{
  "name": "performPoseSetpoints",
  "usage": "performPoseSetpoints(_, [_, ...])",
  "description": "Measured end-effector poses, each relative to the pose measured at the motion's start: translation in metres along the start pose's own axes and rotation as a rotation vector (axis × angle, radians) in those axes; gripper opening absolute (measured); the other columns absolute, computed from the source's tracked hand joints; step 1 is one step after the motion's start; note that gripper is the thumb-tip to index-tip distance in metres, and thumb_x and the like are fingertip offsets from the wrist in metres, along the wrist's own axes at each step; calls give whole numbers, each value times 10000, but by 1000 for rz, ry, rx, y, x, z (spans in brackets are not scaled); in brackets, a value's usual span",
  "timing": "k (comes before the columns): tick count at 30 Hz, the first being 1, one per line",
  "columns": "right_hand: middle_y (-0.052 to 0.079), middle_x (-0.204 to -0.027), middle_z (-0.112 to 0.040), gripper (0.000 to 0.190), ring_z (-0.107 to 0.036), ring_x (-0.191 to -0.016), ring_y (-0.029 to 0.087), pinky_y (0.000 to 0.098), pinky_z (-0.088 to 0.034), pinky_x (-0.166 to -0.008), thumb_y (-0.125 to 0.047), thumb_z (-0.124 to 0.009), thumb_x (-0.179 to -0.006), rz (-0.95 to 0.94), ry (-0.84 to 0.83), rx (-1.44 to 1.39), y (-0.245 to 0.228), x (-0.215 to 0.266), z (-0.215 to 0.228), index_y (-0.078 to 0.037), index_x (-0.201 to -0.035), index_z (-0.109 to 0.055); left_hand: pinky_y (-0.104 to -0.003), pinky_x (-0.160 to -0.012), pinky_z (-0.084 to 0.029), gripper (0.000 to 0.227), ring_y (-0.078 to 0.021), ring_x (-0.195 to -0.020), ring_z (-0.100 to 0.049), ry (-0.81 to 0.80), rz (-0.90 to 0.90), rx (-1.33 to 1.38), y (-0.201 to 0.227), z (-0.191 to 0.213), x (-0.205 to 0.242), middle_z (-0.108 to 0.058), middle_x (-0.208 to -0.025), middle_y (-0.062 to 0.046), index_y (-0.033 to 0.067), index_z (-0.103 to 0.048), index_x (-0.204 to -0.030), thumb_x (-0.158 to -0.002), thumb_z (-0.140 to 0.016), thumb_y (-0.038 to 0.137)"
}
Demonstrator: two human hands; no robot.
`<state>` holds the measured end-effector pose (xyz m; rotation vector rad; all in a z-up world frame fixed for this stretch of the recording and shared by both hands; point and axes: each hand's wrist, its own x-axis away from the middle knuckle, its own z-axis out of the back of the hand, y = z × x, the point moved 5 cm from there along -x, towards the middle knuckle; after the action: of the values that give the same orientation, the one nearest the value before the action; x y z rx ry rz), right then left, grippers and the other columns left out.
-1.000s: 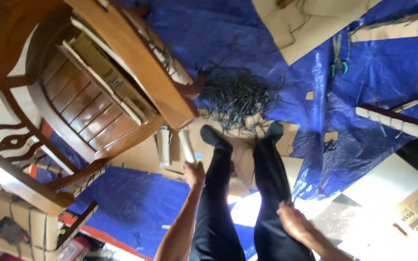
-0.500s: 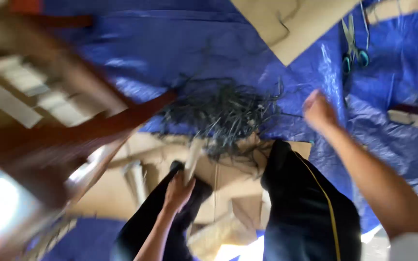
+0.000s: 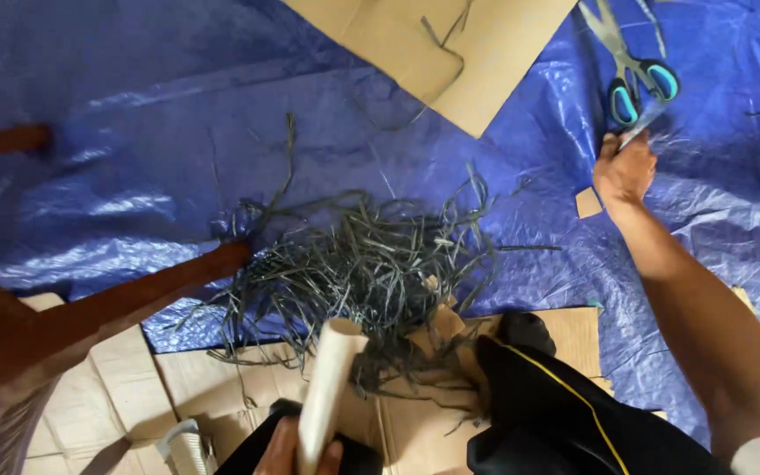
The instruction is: The person unties bundles of dark fibers and ties them around the supports of a wooden chair, then prepares rolls of paper to be used in the repair.
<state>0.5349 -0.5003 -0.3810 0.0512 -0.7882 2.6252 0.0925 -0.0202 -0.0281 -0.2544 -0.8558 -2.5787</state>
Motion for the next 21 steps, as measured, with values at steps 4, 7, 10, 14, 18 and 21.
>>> performPoseSetpoints(4, [257, -990, -711, 260, -672, -940, 501, 593, -507, -811, -268, -648, -1127, 244, 32, 123, -15, 13, 18, -31, -1163, -549, -452, -742, -595, 490, -381, -810, -722, 145, -96, 60, -26, -47, -2, -697, -919, -221, -11, -629, -1074, -706, -804, 261])
performPoseSetpoints(7, [246, -913, -592, 270, -558, -860, 483, 585, -433, -747, -246, -534, -1174, 205, 10, -179, -49, 45, 35, 21, -1155, -505, -466, -705, -580, 419, -405, -776, -708, 129, -43, 73, -2, -31, -5, -678, -864, -226, 0, -634, -1023, -711, -800, 223])
performPoseSetpoints(10, [174, -948, -556, 297, -555, -923, 354, 485, -453, -793, -265, -450, -1236, 535, 59, -334, -89, 107, 36, 17, -1158, -499, -482, -673, -556, 332, -443, -778, -681, 74, 71, 89, 2, -29, -2, -658, -836, -227, 20, -625, -993, -761, -779, 202])
performPoseSetpoints(14, [52, -820, -547, 235, -522, -746, 147, 318, -457, -655, -279, -471, -1129, 296, -668, -519, -180, 228, 38, -89, -998, -512, -478, -668, -532, 296, -450, -808, -657, 89, 170, 76, -26, -36, 17, -671, -856, -212, 49, -635, -1023, -840, -757, 246])
performPoseSetpoints(18, [26, -800, -594, 216, -579, -725, 118, 297, -493, -653, -298, -449, -1092, 251, -1141, -663, -216, 291, 30, -128, -973, -511, -435, -668, -539, 339, -344, -714, -663, 130, 389, 247, -91, -56, 21, -671, -809, -185, 46, -624, -1087, -853, -709, 277])
performPoseSetpoints(21, [42, -805, -640, 243, -595, -740, 119, 289, -496, -676, -299, -450, -1093, 386, -1411, -549, -229, 324, 35, -116, -954, -531, -437, -684, -539, 396, -343, -741, -666, 216, 451, 351, -170, -91, 23, -705, -833, -191, 43, -630, -1138, -854, -711, 307])
